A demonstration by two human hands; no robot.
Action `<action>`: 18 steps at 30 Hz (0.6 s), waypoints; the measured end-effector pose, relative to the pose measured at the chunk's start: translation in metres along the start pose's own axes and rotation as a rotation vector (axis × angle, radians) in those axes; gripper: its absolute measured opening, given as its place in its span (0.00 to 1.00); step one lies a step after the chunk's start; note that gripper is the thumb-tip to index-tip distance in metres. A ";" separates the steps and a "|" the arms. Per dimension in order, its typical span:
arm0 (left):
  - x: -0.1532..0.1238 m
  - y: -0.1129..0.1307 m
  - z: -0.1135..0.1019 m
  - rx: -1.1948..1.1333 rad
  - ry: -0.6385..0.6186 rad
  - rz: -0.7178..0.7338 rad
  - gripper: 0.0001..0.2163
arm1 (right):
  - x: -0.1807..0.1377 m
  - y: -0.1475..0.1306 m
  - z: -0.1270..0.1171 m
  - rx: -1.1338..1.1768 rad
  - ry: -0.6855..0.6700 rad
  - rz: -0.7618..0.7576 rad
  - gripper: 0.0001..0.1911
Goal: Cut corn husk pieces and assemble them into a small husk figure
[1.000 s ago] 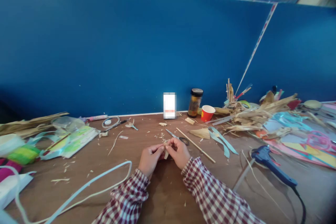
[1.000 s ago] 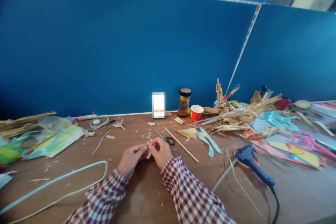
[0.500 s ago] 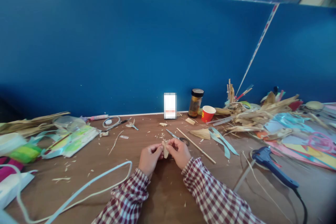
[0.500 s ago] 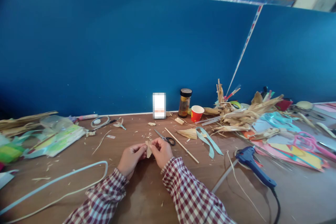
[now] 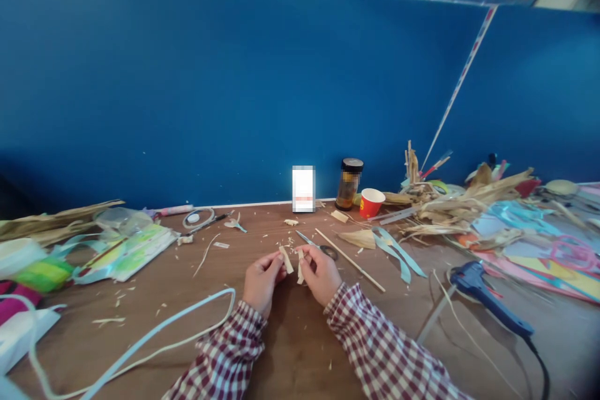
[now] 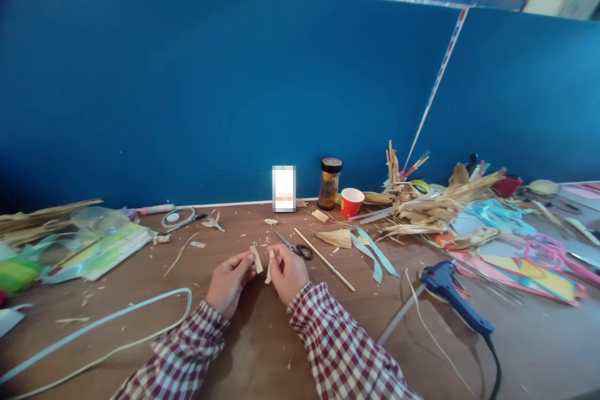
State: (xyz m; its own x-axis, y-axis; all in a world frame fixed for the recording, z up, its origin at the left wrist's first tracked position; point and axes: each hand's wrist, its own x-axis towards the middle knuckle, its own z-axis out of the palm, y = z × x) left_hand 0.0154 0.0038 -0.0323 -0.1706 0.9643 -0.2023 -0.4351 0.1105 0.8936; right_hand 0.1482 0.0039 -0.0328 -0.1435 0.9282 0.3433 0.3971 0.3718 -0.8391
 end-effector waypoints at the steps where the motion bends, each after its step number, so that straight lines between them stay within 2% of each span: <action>1: 0.000 0.000 -0.001 -0.010 0.009 0.016 0.17 | -0.001 -0.001 0.000 -0.037 -0.018 -0.018 0.11; 7: 0.003 -0.005 -0.004 0.069 -0.008 0.075 0.16 | -0.003 -0.001 -0.001 -0.274 -0.043 -0.004 0.24; 9: 0.004 -0.006 -0.005 0.117 -0.018 0.085 0.17 | -0.005 0.000 -0.002 -0.397 -0.072 -0.005 0.22; 12: 0.004 -0.007 -0.005 0.163 -0.027 0.087 0.17 | -0.007 -0.002 -0.004 -0.534 -0.091 -0.011 0.14; 15: 0.003 -0.007 -0.004 0.173 -0.030 0.088 0.17 | -0.007 -0.005 -0.005 -0.517 -0.017 0.004 0.11; 18: 0.000 -0.005 -0.002 0.165 -0.060 0.093 0.16 | -0.005 -0.007 -0.002 -0.307 0.043 -0.040 0.12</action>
State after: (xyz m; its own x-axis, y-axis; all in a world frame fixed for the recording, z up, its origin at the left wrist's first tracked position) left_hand 0.0155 0.0024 -0.0378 -0.1481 0.9843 -0.0957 -0.2683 0.0532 0.9619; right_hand 0.1483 -0.0034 -0.0274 -0.1288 0.9091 0.3962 0.6479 0.3796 -0.6604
